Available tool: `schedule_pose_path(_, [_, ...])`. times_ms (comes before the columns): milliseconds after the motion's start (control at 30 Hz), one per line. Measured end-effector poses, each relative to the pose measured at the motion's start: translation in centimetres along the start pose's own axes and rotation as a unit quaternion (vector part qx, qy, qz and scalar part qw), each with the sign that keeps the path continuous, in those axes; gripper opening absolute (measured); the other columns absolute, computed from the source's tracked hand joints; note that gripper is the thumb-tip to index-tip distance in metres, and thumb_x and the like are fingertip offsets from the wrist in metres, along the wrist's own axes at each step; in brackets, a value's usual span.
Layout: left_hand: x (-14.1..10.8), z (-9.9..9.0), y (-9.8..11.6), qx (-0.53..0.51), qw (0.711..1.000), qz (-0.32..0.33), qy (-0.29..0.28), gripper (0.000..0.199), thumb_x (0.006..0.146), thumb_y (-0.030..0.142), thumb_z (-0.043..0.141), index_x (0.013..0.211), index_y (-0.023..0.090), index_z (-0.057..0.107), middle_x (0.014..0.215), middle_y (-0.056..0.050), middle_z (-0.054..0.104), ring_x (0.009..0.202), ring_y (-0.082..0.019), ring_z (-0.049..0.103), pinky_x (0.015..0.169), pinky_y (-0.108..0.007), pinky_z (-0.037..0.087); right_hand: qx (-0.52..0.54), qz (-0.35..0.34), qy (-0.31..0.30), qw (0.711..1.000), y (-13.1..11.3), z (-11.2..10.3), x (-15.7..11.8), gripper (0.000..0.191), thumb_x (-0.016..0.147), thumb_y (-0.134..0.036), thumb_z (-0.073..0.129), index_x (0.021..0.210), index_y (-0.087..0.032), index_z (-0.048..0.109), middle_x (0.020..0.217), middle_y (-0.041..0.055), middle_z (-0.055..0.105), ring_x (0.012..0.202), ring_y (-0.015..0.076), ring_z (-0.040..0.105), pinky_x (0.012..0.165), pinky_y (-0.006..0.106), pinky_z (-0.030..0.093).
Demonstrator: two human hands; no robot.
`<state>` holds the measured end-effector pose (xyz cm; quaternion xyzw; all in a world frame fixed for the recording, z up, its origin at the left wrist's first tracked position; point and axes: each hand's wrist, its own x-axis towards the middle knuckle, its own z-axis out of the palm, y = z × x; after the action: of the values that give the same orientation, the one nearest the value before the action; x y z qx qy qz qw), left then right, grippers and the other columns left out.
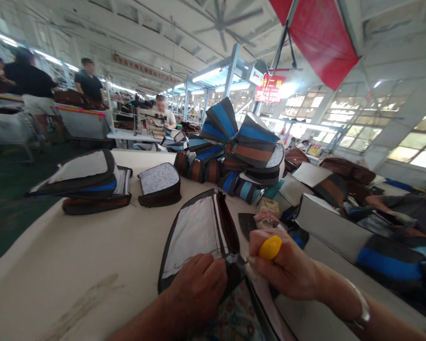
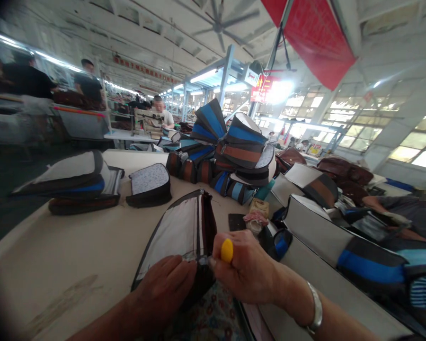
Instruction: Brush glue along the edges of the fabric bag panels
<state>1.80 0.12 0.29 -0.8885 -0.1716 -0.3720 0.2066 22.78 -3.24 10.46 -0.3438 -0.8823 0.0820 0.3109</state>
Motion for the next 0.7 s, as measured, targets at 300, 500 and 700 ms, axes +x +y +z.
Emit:
schedule_pose_path(300, [-0.8,-1.3,-2.8,0.043,0.997,0.012,0.059,0.014,0.097,0.011,0.051,0.099,0.009,0.065,0.071,-0.003,0.055,0.064,-0.018,0.047,0.058,-0.034,0.037,0.058,0.048,0.066,0.995,0.2,-0.1,-0.4,0.014,0.095,-0.022,0.055,0.08,-0.023,0.054,0.069,-0.0024,0.05,0.064,0.0149,0.05,0.061,0.029,0.041])
schedule_pose_path(500, [-3.2,-1.0,-7.6,-0.008,0.966,-0.223,0.128,0.023,0.101,0.032,0.055,0.087,0.021,0.069,0.072,-0.001,0.061,0.065,-0.014,0.058,0.061,-0.026,0.045,0.31,0.165,0.349,0.869,1.4,0.6,-1.3,0.011,0.092,-0.032,0.068,0.089,-0.024,0.061,0.069,-0.0012,0.058,0.061,0.0146,0.056,0.052,0.023,0.044])
schedule_pose_path(700, [-6.9,0.4,-6.4,0.021,0.898,-0.4,0.184,0.024,0.093,0.043,0.065,0.089,0.02,0.058,0.084,-0.002,0.06,0.069,-0.016,0.06,0.059,-0.026,0.051,0.445,0.228,0.379,0.779,0.7,4.4,-0.5,0.021,0.085,-0.037,0.078,0.084,-0.019,0.066,0.056,-0.0051,0.051,0.048,0.0078,0.045,0.046,0.017,0.038])
